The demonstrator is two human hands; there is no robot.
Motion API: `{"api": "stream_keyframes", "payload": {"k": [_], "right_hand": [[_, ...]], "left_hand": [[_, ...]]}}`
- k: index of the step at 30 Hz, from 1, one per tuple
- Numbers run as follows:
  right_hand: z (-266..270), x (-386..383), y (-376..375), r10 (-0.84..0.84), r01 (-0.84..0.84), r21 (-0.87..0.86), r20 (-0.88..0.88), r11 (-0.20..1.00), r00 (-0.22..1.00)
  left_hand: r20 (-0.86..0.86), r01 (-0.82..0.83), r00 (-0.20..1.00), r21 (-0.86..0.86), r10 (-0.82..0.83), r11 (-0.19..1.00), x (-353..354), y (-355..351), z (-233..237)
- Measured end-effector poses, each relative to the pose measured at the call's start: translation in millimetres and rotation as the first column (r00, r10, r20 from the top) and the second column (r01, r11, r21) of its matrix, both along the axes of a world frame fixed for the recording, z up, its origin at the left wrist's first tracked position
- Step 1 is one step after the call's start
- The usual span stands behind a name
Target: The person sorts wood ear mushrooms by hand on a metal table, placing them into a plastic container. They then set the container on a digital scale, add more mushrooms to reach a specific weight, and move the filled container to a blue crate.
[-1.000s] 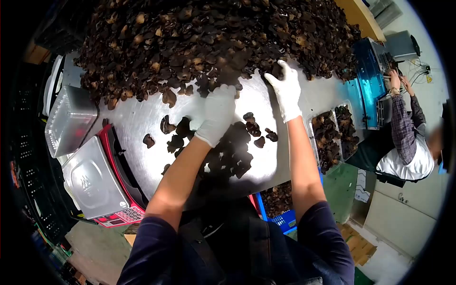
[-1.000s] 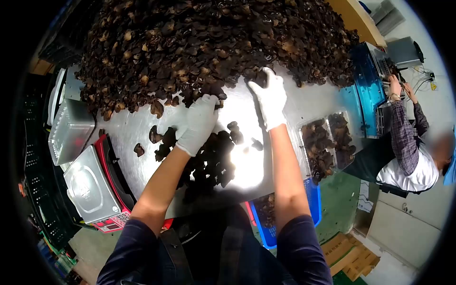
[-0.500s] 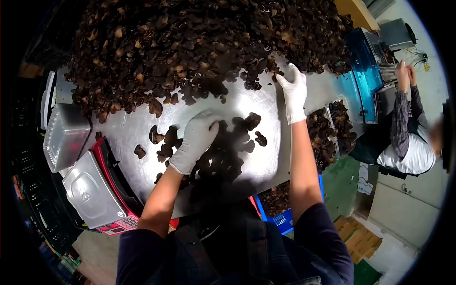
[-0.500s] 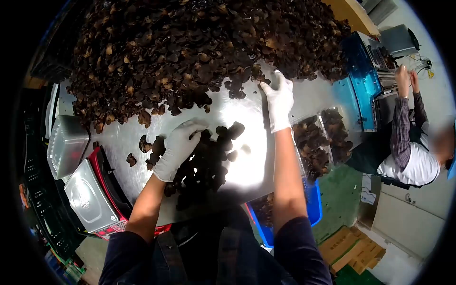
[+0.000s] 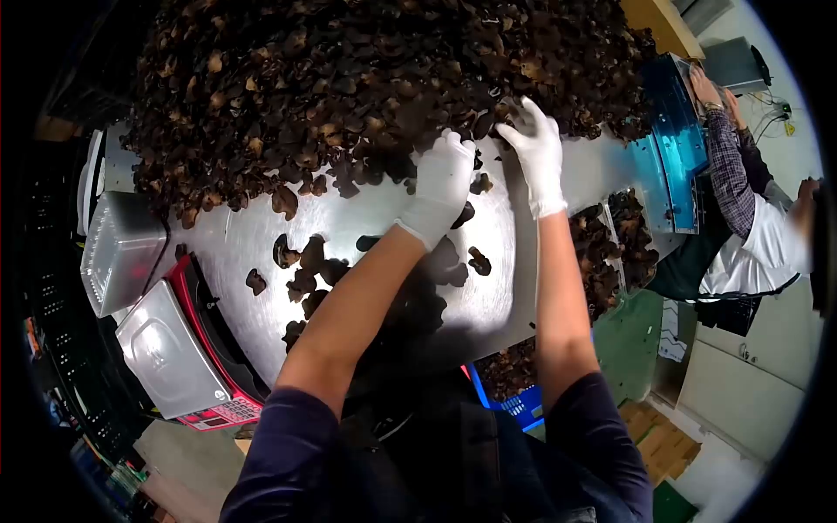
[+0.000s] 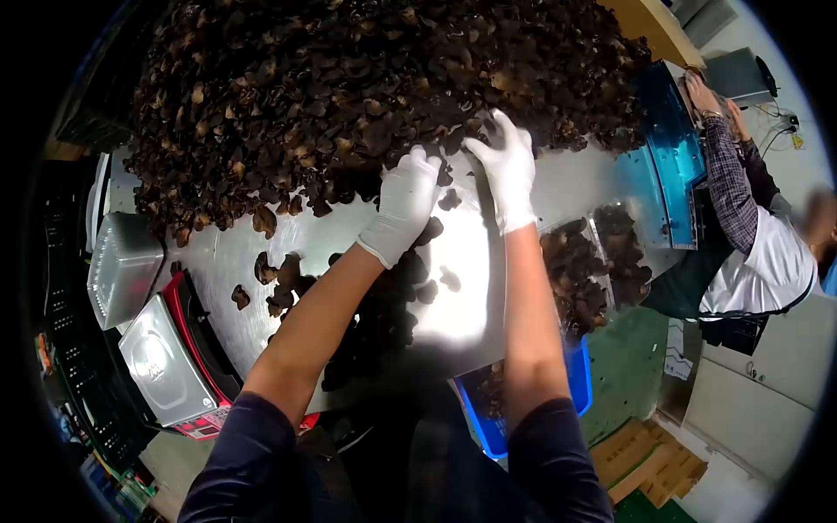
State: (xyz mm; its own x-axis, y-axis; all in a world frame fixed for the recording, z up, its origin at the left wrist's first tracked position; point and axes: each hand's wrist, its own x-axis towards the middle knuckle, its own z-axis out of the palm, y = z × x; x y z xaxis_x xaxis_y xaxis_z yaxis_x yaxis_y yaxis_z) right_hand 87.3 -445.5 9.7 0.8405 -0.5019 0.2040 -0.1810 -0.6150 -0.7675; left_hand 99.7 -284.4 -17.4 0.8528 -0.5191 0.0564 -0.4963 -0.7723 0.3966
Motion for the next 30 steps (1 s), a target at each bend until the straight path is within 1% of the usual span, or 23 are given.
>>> {"api": "stream_keyframes", "payload": {"k": [1, 2, 3, 5, 6, 7, 9, 11, 13, 14, 15, 17, 18, 19, 20, 22, 23, 24, 26, 27, 28, 29, 30], "right_hand": [[2, 25, 3, 0.092, -0.128, -0.211, -0.174, 0.969, 0.98], [-11, 38, -3, 0.122, -0.143, -0.149, -0.144, 0.978, 0.982], [-22, 43, -8, 0.149, -0.159, -0.087, -0.113, 0.983, 0.982], [-19, 45, -14, 0.189, -0.181, 0.076, -0.113, 0.981, 0.976], [-6, 36, -8, 0.194, -0.193, 0.125, 0.001, 0.973, 0.981], [3, 26, -4, 0.205, -0.218, 0.179, 0.088, 0.959, 0.975], [25, -8, 11, 0.182, -0.208, 0.233, 0.13, 0.95, 0.975], [26, -50, 13, 0.313, -0.279, 0.264, -0.094, 0.923, 0.945], [26, -80, 18, 0.284, -0.266, 0.211, -0.06, 0.941, 0.957], [16, -80, 18, 0.163, -0.156, 0.24, -0.013, 0.958, 0.986], [26, -76, 15, 0.087, -0.083, 0.053, -0.074, 0.995, 0.993], [2, -62, 10, -0.006, 0.002, -0.082, -0.046, 0.997, 0.999], [-5, -66, 11, 0.038, -0.045, -0.102, -0.069, 0.994, 0.997], [-9, -69, 14, 0.083, -0.094, -0.119, -0.092, 0.988, 0.992], [-3, -74, 23, 0.079, -0.104, -0.152, -0.161, 0.983, 0.984], [-2, -106, 40, 0.2, -0.189, 0.07, -0.213, 0.979, 0.956], [1, -116, 44, 0.297, -0.252, 0.193, -0.261, 0.948, 0.918], [2, -113, 43, 0.298, -0.254, 0.19, -0.263, 0.948, 0.918], [6, -106, 42, 0.179, -0.149, 0.262, -0.093, 0.953, 0.979], [9, -85, 39, 0.058, -0.174, 0.731, 0.182, 0.66, 0.982], [-3, -66, 15, 0.009, -0.01, 0.236, 0.003, 0.972, 1.0], [13, -42, 12, -0.008, 0.01, 0.045, -0.06, 0.999, 0.998], [12, -21, 4, -0.003, -0.006, -0.06, -0.15, 0.998, 0.989]], "left_hand": [[0.068, 0.014, 0.998, -0.048, -0.011, 0.999, -6, 3, -15], [0.14, 0.031, 0.99, -0.107, -0.016, 0.994, -7, 7, -23], [0.139, 0.035, 0.99, -0.102, -0.02, 0.994, -11, 13, -21], [0.059, 0.066, 0.997, -0.132, -0.058, 0.989, -26, 30, -9], [0.193, 0.044, 0.981, -0.156, -0.013, 0.987, -35, 36, -12], [0.194, 0.044, 0.981, -0.154, -0.013, 0.987, -42, 45, -9], [-0.002, 0.096, 0.995, -0.275, -0.1, 0.957, -55, 66, -1], [-0.043, 0.118, 0.989, -0.319, -0.138, 0.941, -64, 84, 1], [-0.083, 0.135, 0.981, -0.358, -0.176, 0.924, -62, 85, 7], [-0.028, 0.097, 0.993, -0.346, -0.114, 0.933, -56, 79, 11], [0.025, 0.059, 0.998, -0.335, -0.054, 0.94, -51, 71, 15], [0.184, 0.048, 0.983, -0.254, -0.001, 0.966, -25, 40, 16], [0.294, 0.055, 0.956, -0.224, 0.013, 0.973, -13, 24, 16], [0.309, 0.037, 0.951, -0.05, -0.019, 0.998, 0, 9, 7], [0.336, 0.025, 0.942, -0.001, -0.023, 1.0, 8, 2, -5], [0.365, 0.01, 0.931, 0.043, -0.025, 0.999, 13, 0, -11], [0.287, 0.033, 0.956, 0.088, -0.057, 0.996, 14, 6, -9], [0.207, 0.058, 0.975, 0.13, -0.084, 0.99, 13, 11, -10], [0.238, 0.023, 0.97, 0.116, -0.051, 0.993, 2, 25, -11], [0.278, -0.014, 0.961, 0.104, -0.016, 0.994, -4, 31, -9], [0.219, -0.006, 0.976, 0.024, 0.001, 1.0, -8, 36, -5], [0.23, -0.007, 0.973, 0.03, -0.001, 1.0, -10, 40, -2], [0.188, -0.02, 0.982, -0.008, 0.021, 1.0, -14, 44, -1]]}}
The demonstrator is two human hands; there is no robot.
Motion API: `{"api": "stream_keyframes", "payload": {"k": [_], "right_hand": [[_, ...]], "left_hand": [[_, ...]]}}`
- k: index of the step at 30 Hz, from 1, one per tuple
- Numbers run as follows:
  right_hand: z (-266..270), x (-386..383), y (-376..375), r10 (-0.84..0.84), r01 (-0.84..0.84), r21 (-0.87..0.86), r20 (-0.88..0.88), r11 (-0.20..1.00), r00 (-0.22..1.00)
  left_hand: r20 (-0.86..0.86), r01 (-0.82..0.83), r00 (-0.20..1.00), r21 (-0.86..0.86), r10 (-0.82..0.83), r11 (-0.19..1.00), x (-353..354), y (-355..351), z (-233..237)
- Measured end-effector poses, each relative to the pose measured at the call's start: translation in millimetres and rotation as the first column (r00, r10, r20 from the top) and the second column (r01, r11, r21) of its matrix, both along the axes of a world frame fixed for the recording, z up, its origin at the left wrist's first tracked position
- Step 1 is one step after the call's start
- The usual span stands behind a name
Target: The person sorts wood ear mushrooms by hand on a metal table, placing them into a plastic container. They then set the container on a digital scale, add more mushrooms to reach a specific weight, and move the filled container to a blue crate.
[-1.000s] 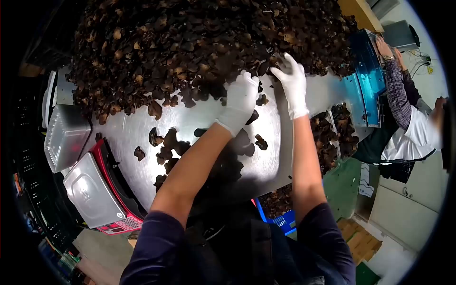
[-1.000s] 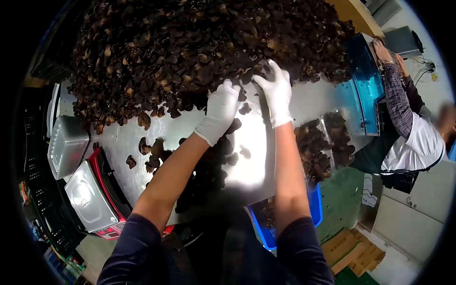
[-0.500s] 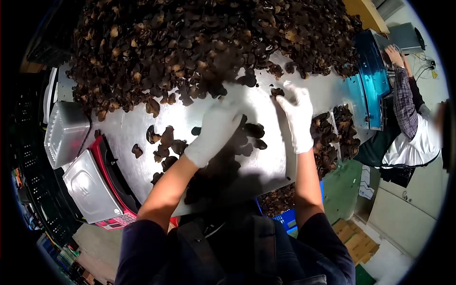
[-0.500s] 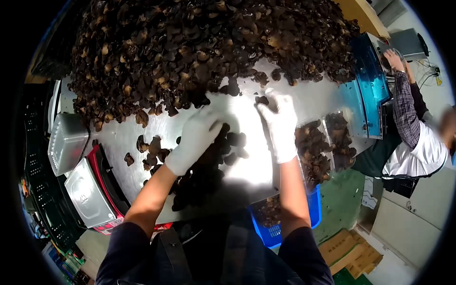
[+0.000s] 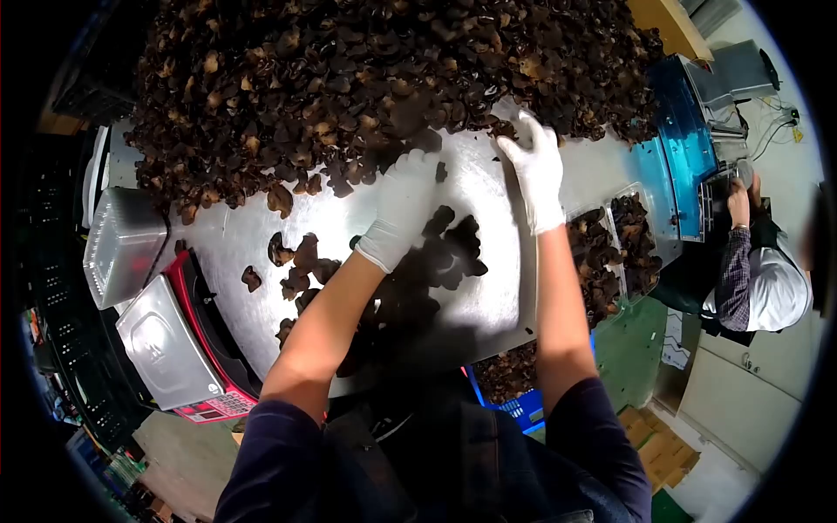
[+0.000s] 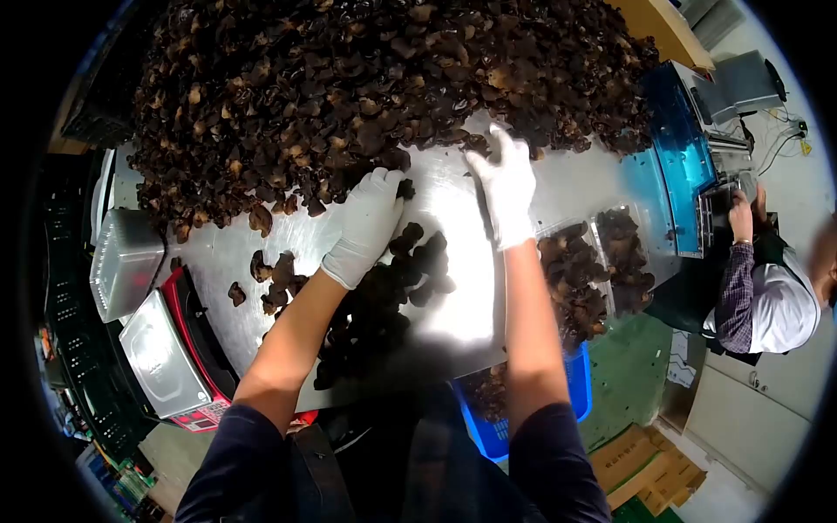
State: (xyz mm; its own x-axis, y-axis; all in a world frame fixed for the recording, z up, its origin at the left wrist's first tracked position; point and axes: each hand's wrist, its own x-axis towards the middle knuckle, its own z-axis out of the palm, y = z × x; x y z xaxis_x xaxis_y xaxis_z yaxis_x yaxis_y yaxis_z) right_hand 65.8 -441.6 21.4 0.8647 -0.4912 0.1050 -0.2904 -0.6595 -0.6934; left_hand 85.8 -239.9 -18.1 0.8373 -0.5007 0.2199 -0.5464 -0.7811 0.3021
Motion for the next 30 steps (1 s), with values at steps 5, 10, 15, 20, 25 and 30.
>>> {"api": "stream_keyframes", "payload": {"k": [5, 10, 15, 20, 25, 30], "right_hand": [[-23, 26, -27, -0.015, -0.001, 0.379, 0.039, 0.926, 0.999], [1, -71, 19, 0.34, -0.292, 0.516, 0.001, 0.805, 0.941], [-19, -70, 18, -0.081, -0.007, 0.506, 0.153, 0.862, 0.985], [-49, -10, -3, 0.108, -0.09, -0.324, 0.039, 0.942, 0.993], [-54, 4, 8, 0.192, -0.165, -0.299, 0.064, 0.94, 0.979], [-51, 10, 7, 0.21, -0.197, -0.117, 0.103, 0.973, 0.972]], "left_hand": [[-0.221, -0.089, 0.974, -0.175, 0.049, 0.98, -7, 14, 8], [-0.175, -0.056, 0.984, -0.22, 0.017, 0.974, -7, 17, -11], [-0.163, -0.022, 0.986, -0.299, -0.028, 0.954, -5, 20, -10], [-0.206, -0.086, 0.979, -0.341, 0.015, 0.936, -3, 17, -11], [-0.37, -0.148, 0.929, -0.397, -0.011, 0.906, 0, 20, -1], [-0.356, -0.126, 0.935, -0.314, 0.006, 0.941, 5, 17, 4]]}}
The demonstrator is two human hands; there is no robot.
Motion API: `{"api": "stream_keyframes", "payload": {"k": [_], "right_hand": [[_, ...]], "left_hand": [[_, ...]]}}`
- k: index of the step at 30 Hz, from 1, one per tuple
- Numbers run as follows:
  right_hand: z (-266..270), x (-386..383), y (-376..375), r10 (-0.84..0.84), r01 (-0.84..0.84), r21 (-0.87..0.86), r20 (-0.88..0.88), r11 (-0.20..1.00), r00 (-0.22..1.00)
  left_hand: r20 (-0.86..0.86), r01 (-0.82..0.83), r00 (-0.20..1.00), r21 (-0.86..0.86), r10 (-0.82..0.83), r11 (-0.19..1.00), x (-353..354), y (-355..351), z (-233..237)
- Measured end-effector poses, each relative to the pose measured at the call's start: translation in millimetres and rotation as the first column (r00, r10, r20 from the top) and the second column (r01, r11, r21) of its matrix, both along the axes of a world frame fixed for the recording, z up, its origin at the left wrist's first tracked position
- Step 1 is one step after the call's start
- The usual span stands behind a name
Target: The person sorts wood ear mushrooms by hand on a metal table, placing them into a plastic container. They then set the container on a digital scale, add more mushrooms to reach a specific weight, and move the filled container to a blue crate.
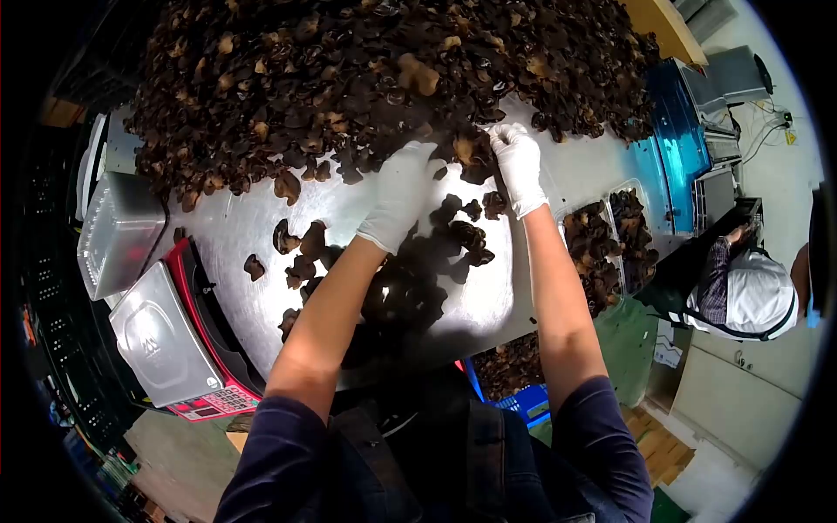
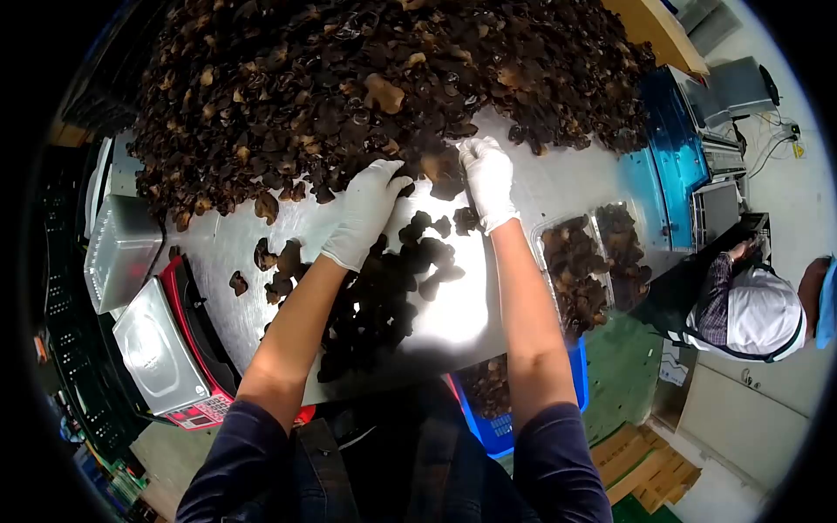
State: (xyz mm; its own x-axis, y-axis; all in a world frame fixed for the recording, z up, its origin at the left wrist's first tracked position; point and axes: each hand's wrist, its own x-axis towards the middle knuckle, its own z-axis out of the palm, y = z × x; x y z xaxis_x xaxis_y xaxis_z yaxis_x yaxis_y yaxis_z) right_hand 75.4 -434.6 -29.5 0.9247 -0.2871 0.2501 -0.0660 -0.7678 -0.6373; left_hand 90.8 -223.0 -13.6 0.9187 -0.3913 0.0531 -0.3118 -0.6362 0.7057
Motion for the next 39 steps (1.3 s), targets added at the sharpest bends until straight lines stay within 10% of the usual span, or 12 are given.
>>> {"api": "stream_keyframes", "payload": {"k": [5, 9, 12, 14, 17, 19, 21, 23, 25, 28, 34, 39], "right_hand": [[51, -75, 4, -0.079, 0.096, 0.327, -0.066, 0.94, 0.995], [101, -209, -4, 0.311, -0.364, 0.026, -0.577, 0.931, 0.755], [113, -235, -19, 0.101, -0.476, -0.23, -0.814, 0.849, 0.572], [111, -218, -27, 0.009, -0.328, -0.401, -0.621, 0.855, 0.784], [120, -158, -20, -0.092, -0.005, -0.408, -0.218, 0.913, 0.972], [106, -124, -18, -0.052, 0.043, -0.039, -0.285, 0.998, 0.957], [54, -103, -11, 0.07, -0.059, 0.053, -0.248, 0.997, 0.966], [72, -99, 34, 0.055, 0.018, 0.257, -0.274, 0.966, 0.96], [68, -115, 68, 0.025, 0.131, 0.48, -0.305, 0.868, 0.952], [47, -131, 76, 0.084, -0.045, 0.207, -0.182, 0.977, 0.98], [47, -34, 35, -0.216, 0.237, 0.104, -0.182, 0.966, 0.959], [20, 1, 17, 0.05, 0.124, 0.508, -0.315, 0.853, 0.948]], "left_hand": [[-0.043, 0.031, 0.998, -0.078, -0.035, 0.996, 4, 11, 5], [-0.129, -0.007, 0.992, -0.148, -0.012, 0.989, 0, 19, 22], [-0.036, 0.005, 0.999, -0.294, -0.016, 0.956, -11, 24, 29], [0.278, 0.069, 0.961, -0.242, 0.001, 0.968, -37, 18, 27], [-0.107, 0.327, 0.928, -0.223, -0.356, 0.918, -124, -14, 32], [0.124, 0.494, 0.869, -0.16, -0.479, 0.855, -167, -22, 44], [-0.136, 0.363, 0.913, -0.165, -0.386, 0.917, -130, -21, 51], [0.333, 0.312, 0.871, 0.191, -0.361, 0.931, -90, -11, 31], [0.397, 0.195, 0.893, 0.085, -0.213, 0.977, -61, -2, 8], [-0.094, 0.456, 0.888, 0.291, -0.449, 0.841, -67, 29, 31], [0.056, 0.423, 0.895, 0.21, -0.443, 0.881, -105, 57, 25], [0.065, 0.349, 0.931, 0.131, -0.359, 0.928, -107, 63, 30]]}}
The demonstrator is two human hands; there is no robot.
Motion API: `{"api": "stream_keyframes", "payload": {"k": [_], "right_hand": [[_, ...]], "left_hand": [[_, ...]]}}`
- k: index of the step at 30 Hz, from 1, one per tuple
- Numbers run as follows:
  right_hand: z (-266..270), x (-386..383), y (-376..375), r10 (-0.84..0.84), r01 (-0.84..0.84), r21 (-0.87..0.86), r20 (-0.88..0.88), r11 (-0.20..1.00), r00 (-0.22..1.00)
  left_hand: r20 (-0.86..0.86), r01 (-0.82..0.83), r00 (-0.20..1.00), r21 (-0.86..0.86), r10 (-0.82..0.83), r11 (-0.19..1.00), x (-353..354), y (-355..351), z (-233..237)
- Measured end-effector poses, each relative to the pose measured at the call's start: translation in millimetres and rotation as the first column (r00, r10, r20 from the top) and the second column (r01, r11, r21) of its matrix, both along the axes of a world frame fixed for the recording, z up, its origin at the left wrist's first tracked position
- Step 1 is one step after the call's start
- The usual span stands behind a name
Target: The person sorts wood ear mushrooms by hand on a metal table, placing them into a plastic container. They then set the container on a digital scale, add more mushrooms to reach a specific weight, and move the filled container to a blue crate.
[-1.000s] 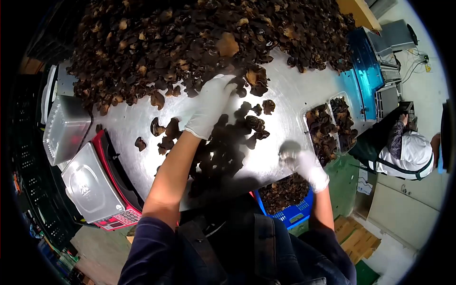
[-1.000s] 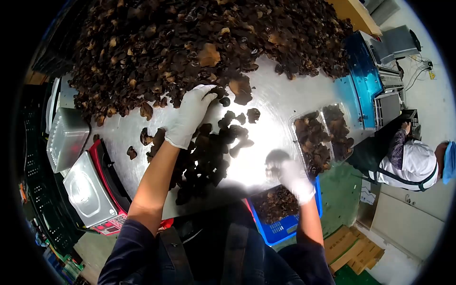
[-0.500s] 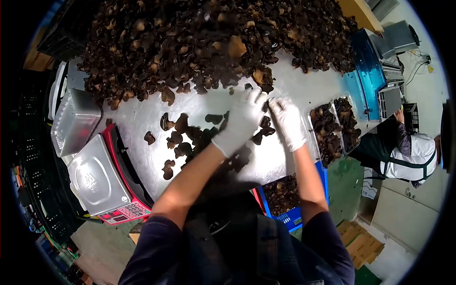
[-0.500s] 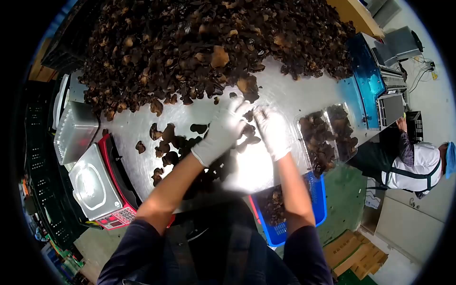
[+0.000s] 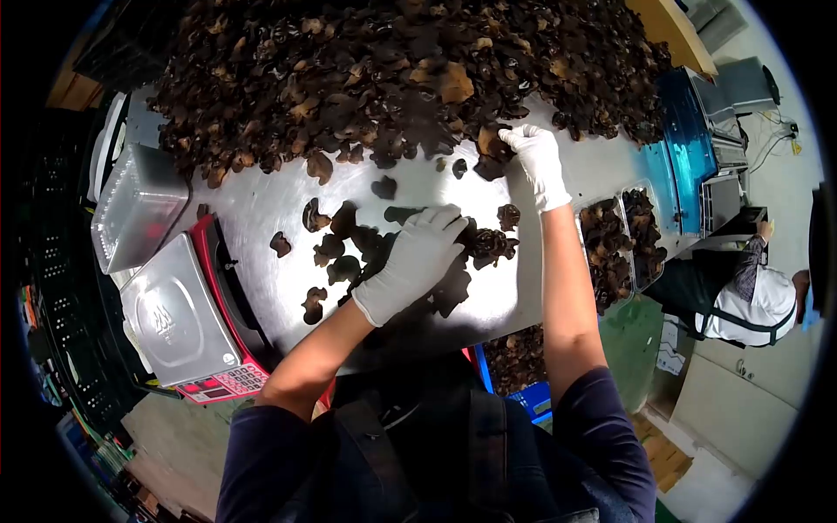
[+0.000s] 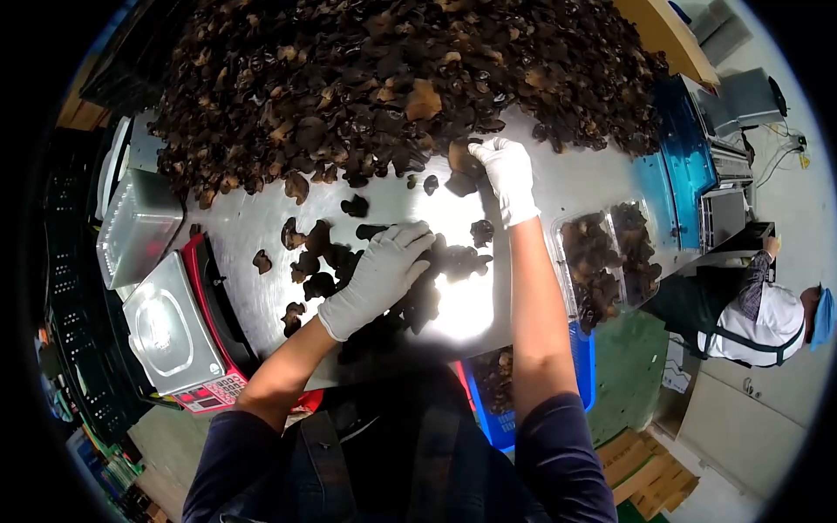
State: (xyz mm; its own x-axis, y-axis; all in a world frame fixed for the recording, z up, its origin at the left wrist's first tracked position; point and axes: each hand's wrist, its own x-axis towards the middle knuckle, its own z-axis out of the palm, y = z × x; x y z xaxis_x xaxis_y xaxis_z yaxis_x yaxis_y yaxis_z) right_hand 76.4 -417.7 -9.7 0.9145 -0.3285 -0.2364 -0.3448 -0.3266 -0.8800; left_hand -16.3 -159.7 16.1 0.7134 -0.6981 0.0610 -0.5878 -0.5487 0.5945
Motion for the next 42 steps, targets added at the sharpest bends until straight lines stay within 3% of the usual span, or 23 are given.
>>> {"api": "stream_keyframes", "payload": {"k": [5, 6, 7, 10, 12, 15, 16, 17, 18, 20, 21, 22, 24, 26, 27, 28, 29, 30, 33, 36, 38, 40, 42], "right_hand": [[60, -84, 12, 0.177, -0.177, 0.043, -0.007, 0.983, 0.984], [93, -114, 15, 0.162, -0.182, -0.07, -0.227, 0.981, 0.96], [110, -143, 1, 0.32, -0.391, -0.242, -0.287, 0.888, 0.903], [137, -208, -30, 0.425, -0.568, -0.228, -0.465, 0.79, 0.777], [131, -204, -25, 0.349, -0.494, -0.273, -0.442, 0.825, 0.826], [67, -151, -7, 0.026, -0.03, -0.179, -0.024, 0.983, 0.999], [39, -129, -7, 0.018, 0.03, -0.428, 0.108, 0.903, 0.994], [31, -106, 13, -0.115, 0.164, -0.322, 0.165, 0.932, 0.98], [16, -90, 32, -0.238, 0.252, -0.013, 0.285, 0.968, 0.928], [-4, -77, 53, 0.074, 0.144, -0.508, 0.385, 0.849, 0.92], [7, -85, 78, -0.033, 0.079, -0.21, 0.214, 0.974, 0.976], [-4, -86, 90, 0.086, -0.054, -0.15, 0.216, 0.987, 0.973], [15, -99, 96, 0.436, -0.338, -0.385, 0.201, 0.858, 0.877], [33, -89, 88, 0.263, -0.109, -0.401, 0.352, 0.91, 0.898], [71, -79, 89, -0.025, 0.038, -0.131, 0.103, 0.991, 0.994], [40, -62, 74, -0.245, 0.221, 0.129, 0.213, 0.967, 0.946], [8, -44, 44, -0.169, 0.216, -0.122, 0.313, 0.969, 0.935], [8, -33, 32, -0.073, 0.13, -0.364, 0.166, 0.922, 0.983], [7, -28, 44, 0.213, -0.154, -0.693, 0.0, 0.705, 0.977], [17, -53, 39, 0.251, -0.183, -0.642, 0.015, 0.745, 0.968], [44, -98, 19, 0.27, -0.313, -0.69, -0.174, 0.653, 0.947], [85, -155, -3, 0.483, -0.614, -0.532, -0.381, 0.583, 0.788], [116, -192, 7, 0.532, -0.55, -0.565, -0.217, 0.615, 0.818]], "left_hand": [[0.016, -0.222, 0.974, -0.091, 0.224, 0.971, 6, 22, 9], [0.011, -0.221, 0.975, -0.097, 0.223, 0.971, 9, 31, 10], [0.025, -0.254, 0.966, -0.128, 0.259, 0.959, 13, 42, 9], [0.007, -0.399, 0.912, -0.214, 0.41, 0.892, 18, 71, -1], [0.129, -0.442, 0.874, -0.191, 0.469, 0.876, 27, 81, -11], [0.173, -0.465, 0.853, -0.175, 0.492, 0.868, 40, 80, -11], [0.197, -0.489, 0.839, -0.133, 0.506, 0.862, 40, 76, -12], [0.222, -0.508, 0.828, -0.088, 0.514, 0.857, 38, 74, -14], [0.21, -0.472, 0.857, -0.051, 0.471, 0.88, 33, 76, -19], [0.145, -0.417, 0.899, 0.004, 0.413, 0.909, 23, 73, -13], [0.145, -0.415, 0.9, 0.004, 0.41, 0.91, 17, 75, -10], [0.085, -0.401, 0.913, 0.004, 0.4, 0.916, 11, 78, -7], [0.03, -0.396, 0.918, 0.0, 0.396, 0.918, 10, 87, -3], [0.054, -0.365, 0.926, -0.112, 0.372, 0.924, 6, 96, 2], [0.003, -0.424, 0.902, -0.17, 0.431, 0.889, 5, 96, 8], [-0.018, -0.441, 0.895, -0.187, 0.446, 0.878, 7, 97, 12], [-0.037, -0.469, 0.881, -0.21, 0.472, 0.858, 7, 98, 13], [-0.057, -0.496, 0.866, -0.233, 0.497, 0.837, 8, 99, 13], [-0.02, -0.542, 0.833, -0.238, 0.553, 0.806, 12, 98, 3], [-0.026, -0.552, 0.827, -0.222, 0.561, 0.803, 19, 94, -1], [-0.01, -0.543, 0.83, -0.247, 0.558, 0.803, 28, 89, -1], [-0.038, -0.495, 0.866, -0.212, 0.499, 0.843, 38, 83, 1], [-0.025, -0.471, 0.875, -0.272, 0.483, 0.839, 48, 72, -15]]}}
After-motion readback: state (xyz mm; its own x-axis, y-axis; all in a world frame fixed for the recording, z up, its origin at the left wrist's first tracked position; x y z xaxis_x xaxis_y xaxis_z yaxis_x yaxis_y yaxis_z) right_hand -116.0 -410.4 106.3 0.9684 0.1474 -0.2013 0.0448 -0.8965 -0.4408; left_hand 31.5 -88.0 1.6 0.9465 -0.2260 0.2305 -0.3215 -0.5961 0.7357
